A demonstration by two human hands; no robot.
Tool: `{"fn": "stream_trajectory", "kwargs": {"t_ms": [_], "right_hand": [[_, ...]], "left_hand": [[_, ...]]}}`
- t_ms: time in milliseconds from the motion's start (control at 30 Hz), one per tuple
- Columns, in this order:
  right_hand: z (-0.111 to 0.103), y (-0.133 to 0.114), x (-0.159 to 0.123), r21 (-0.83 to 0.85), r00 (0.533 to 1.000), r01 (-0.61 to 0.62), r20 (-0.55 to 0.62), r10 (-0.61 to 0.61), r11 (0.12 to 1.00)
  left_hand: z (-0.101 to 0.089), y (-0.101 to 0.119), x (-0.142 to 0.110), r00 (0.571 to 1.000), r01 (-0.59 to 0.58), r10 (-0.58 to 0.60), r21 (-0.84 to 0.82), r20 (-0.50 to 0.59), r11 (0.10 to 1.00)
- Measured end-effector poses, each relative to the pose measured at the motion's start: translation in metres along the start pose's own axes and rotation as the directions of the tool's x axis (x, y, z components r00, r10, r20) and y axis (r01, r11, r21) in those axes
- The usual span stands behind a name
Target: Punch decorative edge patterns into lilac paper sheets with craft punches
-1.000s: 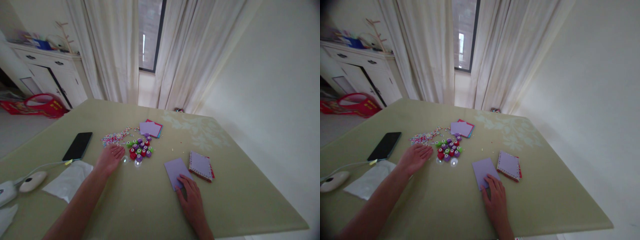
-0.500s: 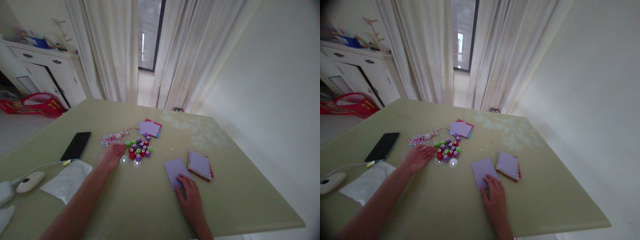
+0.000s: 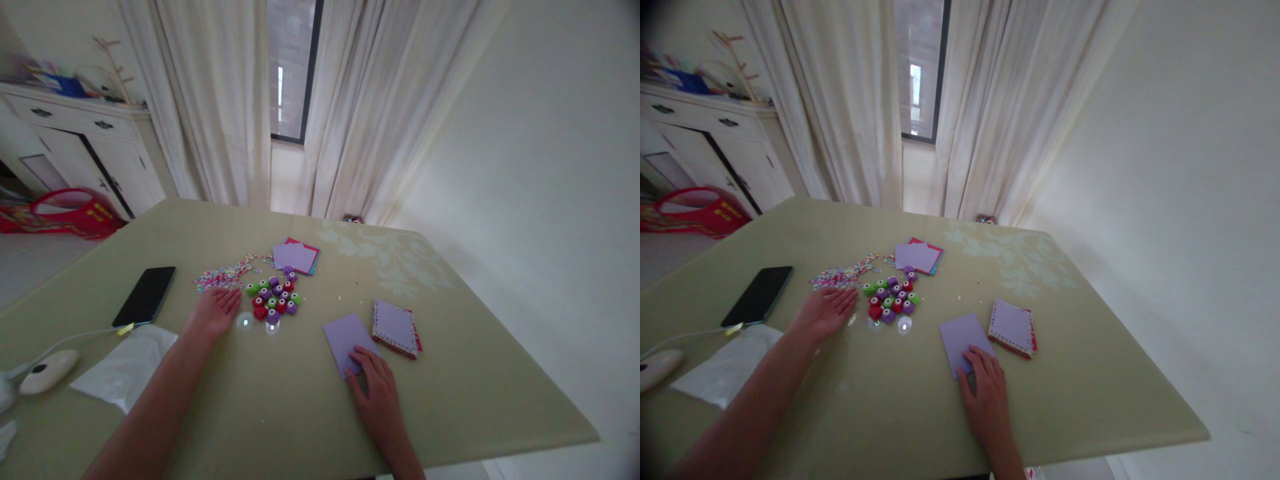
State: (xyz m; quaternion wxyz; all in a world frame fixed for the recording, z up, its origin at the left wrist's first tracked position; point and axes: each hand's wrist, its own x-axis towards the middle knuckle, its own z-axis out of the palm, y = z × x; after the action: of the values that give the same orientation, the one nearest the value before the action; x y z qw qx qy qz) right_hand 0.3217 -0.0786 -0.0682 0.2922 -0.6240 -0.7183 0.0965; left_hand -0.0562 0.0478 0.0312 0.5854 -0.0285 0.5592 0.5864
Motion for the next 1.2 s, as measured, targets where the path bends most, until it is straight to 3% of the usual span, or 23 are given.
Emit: {"fn": "stream_trajectory", "kwargs": {"t_ms": [133,267,367,433,533,600,800,1000,1100,1200], "right_hand": [[-0.001,-0.001,-0.002,0.005,1.000,0.007,-0.003,-0.007,1.000],[0.000,-0.002,-0.001,0.004,1.000,0.005,-0.021,-0.005,1.000],[0.001,-0.002,0.000,-0.001,1.000,0.002,-0.022,-0.002,1.000],[0.001,-0.002,0.000,0.003,1.000,-0.003,-0.015,0.003,1.000],[-0.001,-0.001,-0.001,0.012,1.000,-0.003,0.001,0.003,1.000],[-0.001,0.000,-0.002,0.016,1.000,0.003,0.009,-0.003,1.000],[-0.001,-0.002,0.000,0.006,1.000,-0.005,-0.009,0.005,1.000],[-0.003,-0.002,0.000,0.003,1.000,0.010,-0.011,-0.010,1.000],[-0.003,-0.003,0.001,-0.008,1.000,0.018,-0.014,-0.018,1.000],[-0.004,-0.003,0.001,-0.018,1.000,0.012,-0.024,-0.013,1.000]], "left_hand": [[-0.008,0.004,-0.016,0.998,0.020,-0.021,0.020,0.057,1.000],[-0.031,-0.022,-0.041,0.989,0.111,-0.118,0.083,0.093,0.990],[-0.038,-0.040,-0.045,0.981,0.151,-0.160,0.081,0.114,0.985],[-0.037,-0.040,-0.038,0.989,0.103,-0.107,0.044,0.106,0.994],[-0.034,-0.028,-0.024,0.997,-0.070,0.070,-0.032,-0.012,0.997],[-0.035,-0.023,-0.020,0.992,-0.116,0.112,-0.050,-0.061,0.992],[-0.034,-0.033,-0.022,0.997,0.021,-0.023,0.020,0.068,1.000],[-0.027,-0.018,-0.013,0.984,-0.175,0.177,-0.037,0.037,0.984],[-0.027,-0.020,-0.014,0.977,-0.182,0.180,0.008,0.117,0.983],[-0.028,-0.030,-0.013,0.977,-0.200,0.195,0.062,0.082,0.978]]}}
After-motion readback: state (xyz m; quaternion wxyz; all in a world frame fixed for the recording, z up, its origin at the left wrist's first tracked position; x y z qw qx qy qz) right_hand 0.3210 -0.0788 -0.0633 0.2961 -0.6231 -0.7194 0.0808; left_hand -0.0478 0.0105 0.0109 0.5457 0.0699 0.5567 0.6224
